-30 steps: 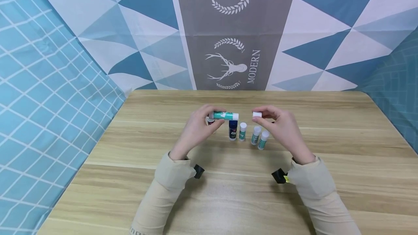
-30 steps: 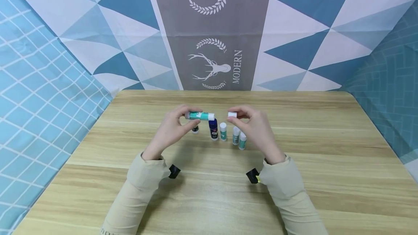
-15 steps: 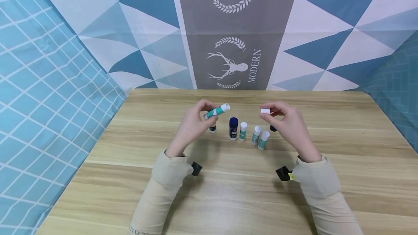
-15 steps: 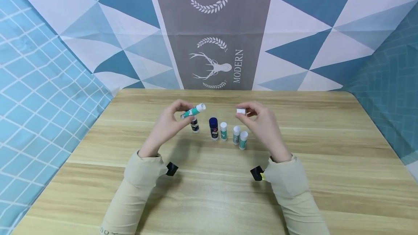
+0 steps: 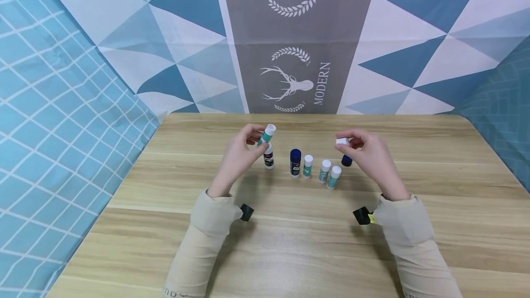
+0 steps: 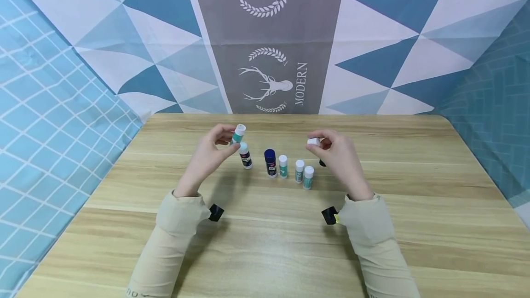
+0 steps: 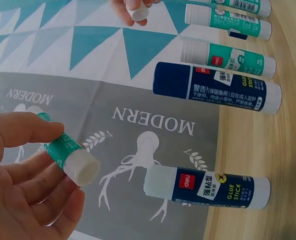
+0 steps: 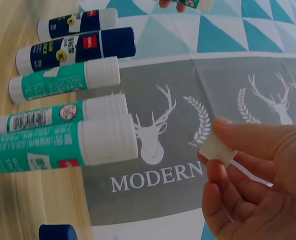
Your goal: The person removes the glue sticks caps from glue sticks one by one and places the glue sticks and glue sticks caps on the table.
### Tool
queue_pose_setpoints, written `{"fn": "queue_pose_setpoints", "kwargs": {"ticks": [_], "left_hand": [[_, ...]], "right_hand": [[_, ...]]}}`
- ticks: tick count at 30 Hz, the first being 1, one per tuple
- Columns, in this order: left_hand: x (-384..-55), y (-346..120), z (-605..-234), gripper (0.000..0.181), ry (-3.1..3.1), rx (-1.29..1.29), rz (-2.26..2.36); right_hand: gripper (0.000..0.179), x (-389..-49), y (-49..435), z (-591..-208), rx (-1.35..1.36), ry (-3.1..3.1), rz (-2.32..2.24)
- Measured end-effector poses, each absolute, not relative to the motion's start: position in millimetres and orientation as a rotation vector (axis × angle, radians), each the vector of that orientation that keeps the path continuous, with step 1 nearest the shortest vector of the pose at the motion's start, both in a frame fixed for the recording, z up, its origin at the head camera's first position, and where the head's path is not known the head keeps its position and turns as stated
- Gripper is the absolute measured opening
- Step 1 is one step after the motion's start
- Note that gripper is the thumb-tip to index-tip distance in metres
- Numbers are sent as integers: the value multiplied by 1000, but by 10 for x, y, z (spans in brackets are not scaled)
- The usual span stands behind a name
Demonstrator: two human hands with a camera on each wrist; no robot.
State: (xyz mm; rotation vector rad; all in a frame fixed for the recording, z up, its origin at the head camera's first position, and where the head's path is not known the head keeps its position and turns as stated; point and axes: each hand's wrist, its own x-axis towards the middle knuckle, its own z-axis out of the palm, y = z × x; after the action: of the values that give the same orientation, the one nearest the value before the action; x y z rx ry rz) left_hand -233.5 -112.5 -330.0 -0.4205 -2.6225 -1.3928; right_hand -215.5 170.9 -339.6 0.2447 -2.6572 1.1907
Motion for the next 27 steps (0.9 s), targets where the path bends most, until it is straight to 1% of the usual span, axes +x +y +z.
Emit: {"fn": "queue_pose_setpoints", "kwargs": {"ticks": [12,22,27], "left_hand": [[-2454,-1239,-3395,25,-2708,-361,-1364],[-2542,-1314,-3530,23,-2790,-301,-1322],[-2599,-1339,-3619,25,-2884,-281,-1255]], "right_hand": [[22,-2228,1852,-3478,195,-2760,1095],[28,-2289,1939,-3566,231,-2864,1032],[22,-2312,1976,-3607,246,-3028,951]]}}
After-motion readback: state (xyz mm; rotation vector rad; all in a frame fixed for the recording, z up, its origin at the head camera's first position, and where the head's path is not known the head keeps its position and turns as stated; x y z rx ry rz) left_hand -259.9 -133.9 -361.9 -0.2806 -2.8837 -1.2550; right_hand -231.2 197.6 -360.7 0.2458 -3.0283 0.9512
